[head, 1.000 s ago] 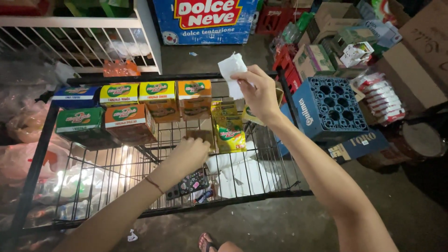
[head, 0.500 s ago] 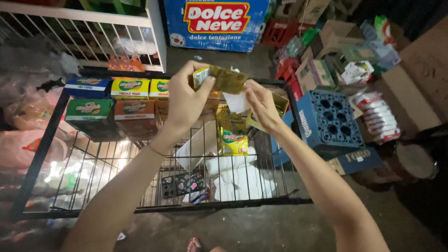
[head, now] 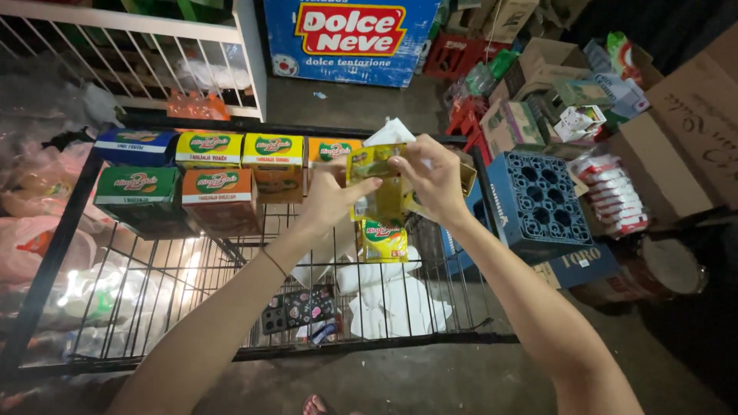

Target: Wiping individual product packets with a cloth and organizing them in a shopping cart.

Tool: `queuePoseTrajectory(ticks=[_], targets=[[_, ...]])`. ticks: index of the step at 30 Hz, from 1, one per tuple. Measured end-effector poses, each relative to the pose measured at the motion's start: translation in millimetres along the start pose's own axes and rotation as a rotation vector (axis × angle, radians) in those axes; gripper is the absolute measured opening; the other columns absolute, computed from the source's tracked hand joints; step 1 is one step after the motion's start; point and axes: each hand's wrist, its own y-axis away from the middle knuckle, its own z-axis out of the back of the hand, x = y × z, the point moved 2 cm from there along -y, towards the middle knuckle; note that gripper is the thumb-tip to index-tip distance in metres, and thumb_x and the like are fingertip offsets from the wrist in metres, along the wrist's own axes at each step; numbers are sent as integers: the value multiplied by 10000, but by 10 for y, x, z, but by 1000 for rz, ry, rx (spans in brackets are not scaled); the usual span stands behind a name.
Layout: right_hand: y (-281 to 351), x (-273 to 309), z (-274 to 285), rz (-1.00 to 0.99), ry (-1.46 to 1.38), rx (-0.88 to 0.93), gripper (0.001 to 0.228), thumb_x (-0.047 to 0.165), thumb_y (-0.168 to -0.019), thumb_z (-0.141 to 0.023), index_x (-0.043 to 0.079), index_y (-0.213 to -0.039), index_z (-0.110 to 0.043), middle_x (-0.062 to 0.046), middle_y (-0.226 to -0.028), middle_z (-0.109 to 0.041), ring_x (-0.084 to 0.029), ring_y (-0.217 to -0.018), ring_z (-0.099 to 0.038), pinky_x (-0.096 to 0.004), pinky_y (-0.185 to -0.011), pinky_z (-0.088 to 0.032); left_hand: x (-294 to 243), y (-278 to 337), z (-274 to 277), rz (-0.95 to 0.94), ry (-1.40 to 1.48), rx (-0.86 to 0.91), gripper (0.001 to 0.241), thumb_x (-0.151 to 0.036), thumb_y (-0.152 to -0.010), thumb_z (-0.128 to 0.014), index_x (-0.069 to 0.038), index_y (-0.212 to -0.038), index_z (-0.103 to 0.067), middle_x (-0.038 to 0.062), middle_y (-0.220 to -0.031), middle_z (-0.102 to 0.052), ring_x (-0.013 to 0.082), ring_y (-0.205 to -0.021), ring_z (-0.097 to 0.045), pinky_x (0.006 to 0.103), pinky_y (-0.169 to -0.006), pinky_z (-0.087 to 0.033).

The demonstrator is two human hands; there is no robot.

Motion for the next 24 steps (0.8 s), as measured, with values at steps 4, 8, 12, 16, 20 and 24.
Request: queuePoseTrajectory(ticks=[4,8,12,16,20,24], targets=[[-3,-107,-9,148,157,-10,80,84,-956,-762,21,-1004,-756,-102,-802,-637,-204,-675,-607,-345,-639,-520,97,6,-96,-23,110,-55,574,-66,-766,-894,-26,-1279,-641,124,-1180,-700,180,-1111,-637,412,-955,-551],[3,109,7,228,272,-121,473,-10,-943,-767,63,-1359,-553,-129,-897,-637,-266,-761,-659,-402,-705,-554,-408,-10,-103,317,355,-145,503,-225,-918,-756,-43,-1308,-497,132,-1189,-575,278,-1170,-564,514,-1032,-470],[47,79,-92,328,382,-106,381,-61,-879,-759,52,-1234,-685,-133,-840,-610,-287,-703,-642,-403,-648,-532,-477,61,-79,295,481,-324,435,-75,-933,-698,-10,-1313,-497,116,-1179,-550,267,-1175,-566,499,-1019,-477],[130,-5,-242,408,484,44,291,-36,-820,-792,163,-1031,-812,-89,-1007,-623,-226,-838,-607,-358,-745,-566,-423,-41,-3,363,666,-372,545,-197,-889,-793,-30,-1301,-478,174,-1231,-617,328,-1187,-606,534,-1035,-458],[230,239,-460,479,545,324,371,-60,-903,-642,90,-1237,-697,-193,-1360,-599,-363,-1332,-521,-518,-1141,-400,-671,-55,24,341,786,-316,422,-245,-959,-681,-95,-1300,-484,145,-1263,-647,286,-1197,-633,479,-1048,-495],[379,384,-606,535,586,441,549,-117,-916,-564,111,-1415,-599,-152,-1492,-548,-282,-1423,-469,-441,-1210,-336,-818,-26,-5,345,826,-353,397,-311,-997,-607,-57,-1274,-480,109,-1214,-669,250,-1114,-670,423,-972,-560]])
